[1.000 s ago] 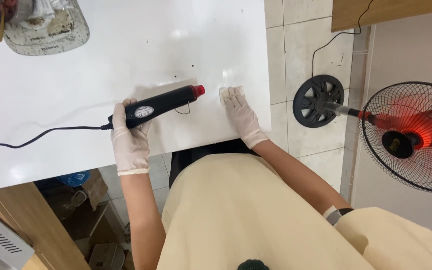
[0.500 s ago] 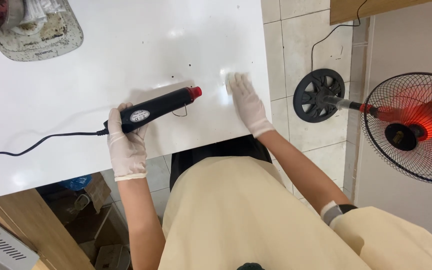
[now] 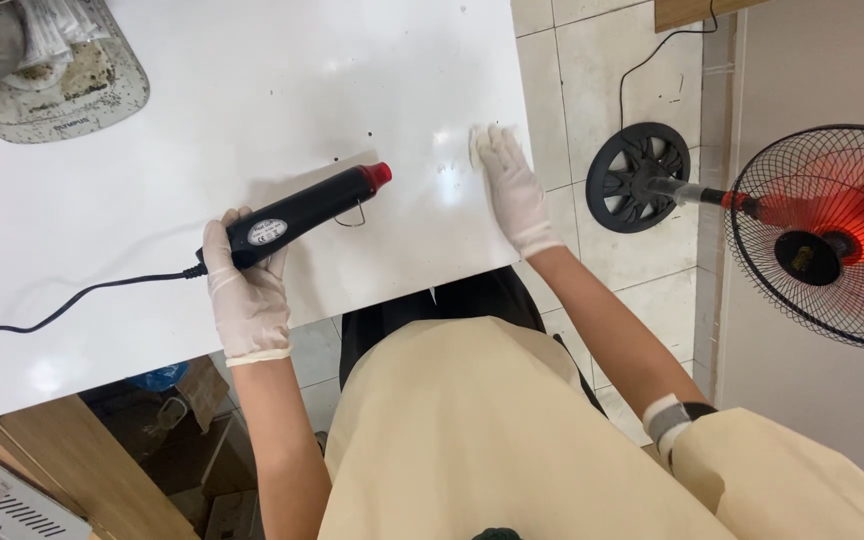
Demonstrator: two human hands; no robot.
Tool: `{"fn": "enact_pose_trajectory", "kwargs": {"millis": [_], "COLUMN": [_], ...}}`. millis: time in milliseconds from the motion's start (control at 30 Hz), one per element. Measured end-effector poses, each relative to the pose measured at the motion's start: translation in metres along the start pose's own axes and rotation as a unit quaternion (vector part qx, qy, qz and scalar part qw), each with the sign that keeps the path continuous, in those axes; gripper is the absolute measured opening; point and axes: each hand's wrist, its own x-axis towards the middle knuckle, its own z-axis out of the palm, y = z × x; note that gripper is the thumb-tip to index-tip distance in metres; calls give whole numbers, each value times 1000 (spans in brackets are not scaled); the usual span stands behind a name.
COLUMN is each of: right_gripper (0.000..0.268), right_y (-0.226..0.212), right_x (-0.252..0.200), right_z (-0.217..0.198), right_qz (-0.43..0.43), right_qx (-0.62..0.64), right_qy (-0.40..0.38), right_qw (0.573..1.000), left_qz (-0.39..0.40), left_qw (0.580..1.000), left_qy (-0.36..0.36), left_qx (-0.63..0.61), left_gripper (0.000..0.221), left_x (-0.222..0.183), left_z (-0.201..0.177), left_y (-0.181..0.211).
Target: Cleaning a white work surface using a cloth and a heat tool.
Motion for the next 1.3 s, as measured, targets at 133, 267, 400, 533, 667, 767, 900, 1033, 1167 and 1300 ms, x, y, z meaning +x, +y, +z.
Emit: {"fn": "enact_pose_trajectory", "kwargs": {"millis": [133,267,400,533,667,767,900,1033,1167,1300], "right_gripper": [44,45,40,39,37,34,38,42,36,44], "right_y": [-12,15,23,14,4,1,-1,-14,11,14], "right_x": [0,-57,-75,-73,-80,-91,-122,-131,-131,-123], "right_z": [-11,15,18,16,26,33,25,-3,0,-15], "right_qz": [27,27,32,46,75,109,175,292,465,409], "right_qx": [2,1,-11,22,67,72,123,193,558,776], "right_qy": [17,15,-4,16,64,69,38,46,120,134], "right_qw": [999,1000,999,999,993,989,976,936,677,461], "left_qz": [4,18,19,22,18,8,-2,-9,-23,-38], "left_qw": [1000,999,998,997,996,996,996,996,995,994], "left_qy": [4,-11,-13,-33,-60,-67,-75,-87,-98,-105], "left_qx": [-10,-34,-50,-60,-59,-55,-43,-36,-19,-10], "left_gripper": [34,36,37,36,34,31,29,29,27,24], "left_x": [8,22,34,41,41,41,42,46,50,51], "left_z": [4,10,17,30,41,49,50,45,43,42], "left_y": [-3,2,8,10,15,22,32,36,40,45]}}
